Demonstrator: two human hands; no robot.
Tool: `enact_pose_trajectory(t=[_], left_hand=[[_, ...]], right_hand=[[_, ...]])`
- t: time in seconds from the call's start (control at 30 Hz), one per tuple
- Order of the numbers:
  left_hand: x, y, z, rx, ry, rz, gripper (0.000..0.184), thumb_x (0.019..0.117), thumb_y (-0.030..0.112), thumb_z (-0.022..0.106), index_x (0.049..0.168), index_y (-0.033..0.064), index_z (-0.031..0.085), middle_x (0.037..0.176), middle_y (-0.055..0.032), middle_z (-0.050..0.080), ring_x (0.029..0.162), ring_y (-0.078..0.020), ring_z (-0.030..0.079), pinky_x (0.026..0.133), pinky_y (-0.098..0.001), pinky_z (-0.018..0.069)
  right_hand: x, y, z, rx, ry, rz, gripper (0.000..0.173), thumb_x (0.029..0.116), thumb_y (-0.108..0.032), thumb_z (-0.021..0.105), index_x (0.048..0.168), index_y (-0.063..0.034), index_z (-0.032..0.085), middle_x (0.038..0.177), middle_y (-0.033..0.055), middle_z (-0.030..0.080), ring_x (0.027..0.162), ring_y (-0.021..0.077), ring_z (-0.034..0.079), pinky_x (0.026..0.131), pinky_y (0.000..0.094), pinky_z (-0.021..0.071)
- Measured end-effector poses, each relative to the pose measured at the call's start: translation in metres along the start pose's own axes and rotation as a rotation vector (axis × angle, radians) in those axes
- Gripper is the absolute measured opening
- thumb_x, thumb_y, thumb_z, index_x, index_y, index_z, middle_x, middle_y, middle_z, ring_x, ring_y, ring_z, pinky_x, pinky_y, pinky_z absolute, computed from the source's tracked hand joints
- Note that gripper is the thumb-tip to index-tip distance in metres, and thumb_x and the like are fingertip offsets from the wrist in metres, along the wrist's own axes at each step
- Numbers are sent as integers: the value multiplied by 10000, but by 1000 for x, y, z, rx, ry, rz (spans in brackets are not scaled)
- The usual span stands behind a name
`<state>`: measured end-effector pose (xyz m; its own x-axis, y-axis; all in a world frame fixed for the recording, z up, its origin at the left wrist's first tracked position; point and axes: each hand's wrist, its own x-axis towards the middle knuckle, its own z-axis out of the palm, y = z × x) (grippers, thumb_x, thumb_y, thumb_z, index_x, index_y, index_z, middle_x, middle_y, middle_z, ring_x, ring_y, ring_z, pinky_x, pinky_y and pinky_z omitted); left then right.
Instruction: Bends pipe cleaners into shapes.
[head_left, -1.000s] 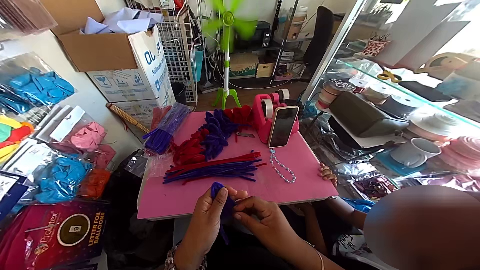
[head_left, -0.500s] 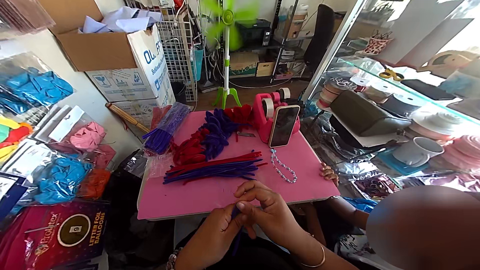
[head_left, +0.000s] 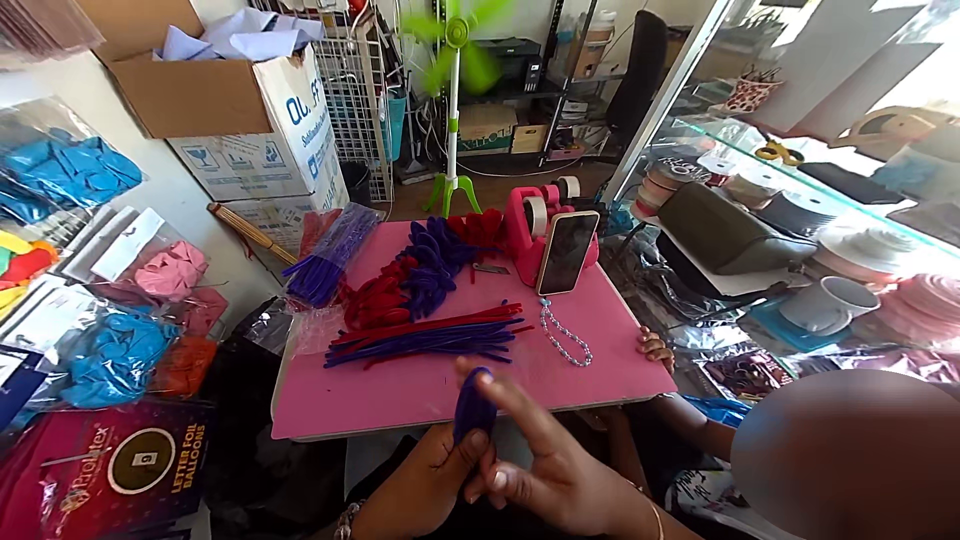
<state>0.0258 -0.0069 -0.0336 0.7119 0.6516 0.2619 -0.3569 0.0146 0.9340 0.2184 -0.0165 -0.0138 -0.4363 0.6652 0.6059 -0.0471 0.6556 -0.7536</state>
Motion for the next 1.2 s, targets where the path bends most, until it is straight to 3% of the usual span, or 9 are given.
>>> enact_pose_trajectory(t=[0.13, 0.17, 0.27, 0.37, 0.43, 0.5, 0.63, 0.77, 1.2], left_hand=[[-5, 3, 1, -2, -46, 31, 241, 1099, 279, 432, 1020, 171, 632, 826, 118, 640, 776, 65, 615, 722, -130, 524], [-5, 3, 0, 13, -71, 36, 239, 1103, 254, 429, 1049, 150, 636, 836, 97, 653, 790, 51, 627, 737, -144, 532], [-9, 9, -11, 221, -108, -4, 269, 1083, 280, 489, 1076, 61, 647, 876, 34, 665, 835, 23, 629, 792, -174, 535], [-20, 21, -34, 529, -5, -44, 522, 1003, 513, 561, 1273, 77, 661, 1201, 18, 701, 1127, -2, 631, 996, -249, 527], [-22, 27, -42, 536, 133, -29, 662, 956, 650, 530, 1314, 107, 652, 1282, 8, 682, 1207, -67, 615, 1042, -301, 507], [-17, 31, -39, 441, 192, 28, 706, 973, 644, 494, 1358, 66, 622, 1329, -28, 668, 1260, -120, 596, 1090, -328, 473], [3, 29, -9, 131, 205, 58, 544, 1025, 456, 548, 1323, 10, 640, 1253, -109, 716, 1188, -191, 674, 1036, -341, 538], [9, 28, 6, 60, 268, 28, 395, 1102, 288, 438, 1188, 16, 712, 1115, -100, 766, 1043, -164, 737, 939, -301, 590], [6, 34, 5, -31, 510, 68, 433, 1126, 223, 337, 1162, -21, 692, 1073, -161, 767, 1036, -251, 749, 977, -379, 587]], right_hand=[[-9, 4, 13, 143, -140, 36, 436, 1113, -316, 429, 1462, -75, 531, 1495, 138, 519, 1044, 57, 650, 856, 202, 554], [-10, 4, 13, 157, -128, 43, 426, 1122, -302, 398, 1433, -65, 567, 1464, 127, 553, 1035, 53, 662, 842, 200, 567], [-14, 6, 10, 92, -75, 17, 439, 1130, -286, 357, 1335, -25, 644, 1383, 134, 638, 1318, 201, 574, 1137, 386, 438], [-15, 7, 5, 49, -18, 6, 399, 1130, -243, 366, 1259, -12, 665, 1269, 126, 680, 1272, 169, 599, 1110, 343, 477], [-15, 6, 4, 58, -21, 12, 386, 1130, -232, 363, 1223, 0, 658, 1206, 114, 703, 1208, 129, 635, 1068, 298, 503], [-14, 6, 8, 74, -57, 16, 377, 1130, -216, 363, 1199, 12, 656, 1169, 117, 711, 1159, 119, 649, 1036, 279, 510], [-12, 8, 22, 82, -133, -10, 345, 1118, -166, 387, 1129, 40, 663, 1086, 147, 699, 1088, 130, 647, 1000, 257, 500], [-12, 11, 25, 77, -133, -17, 335, 1117, -159, 386, 1088, 46, 650, 1026, 149, 683, 1044, 121, 642, 977, 242, 495], [-14, 12, 22, 87, -216, 8, 316, 1112, -137, 384, 1027, 32, 638, 1014, 158, 659, 1047, 178, 626, 978, 284, 492]])
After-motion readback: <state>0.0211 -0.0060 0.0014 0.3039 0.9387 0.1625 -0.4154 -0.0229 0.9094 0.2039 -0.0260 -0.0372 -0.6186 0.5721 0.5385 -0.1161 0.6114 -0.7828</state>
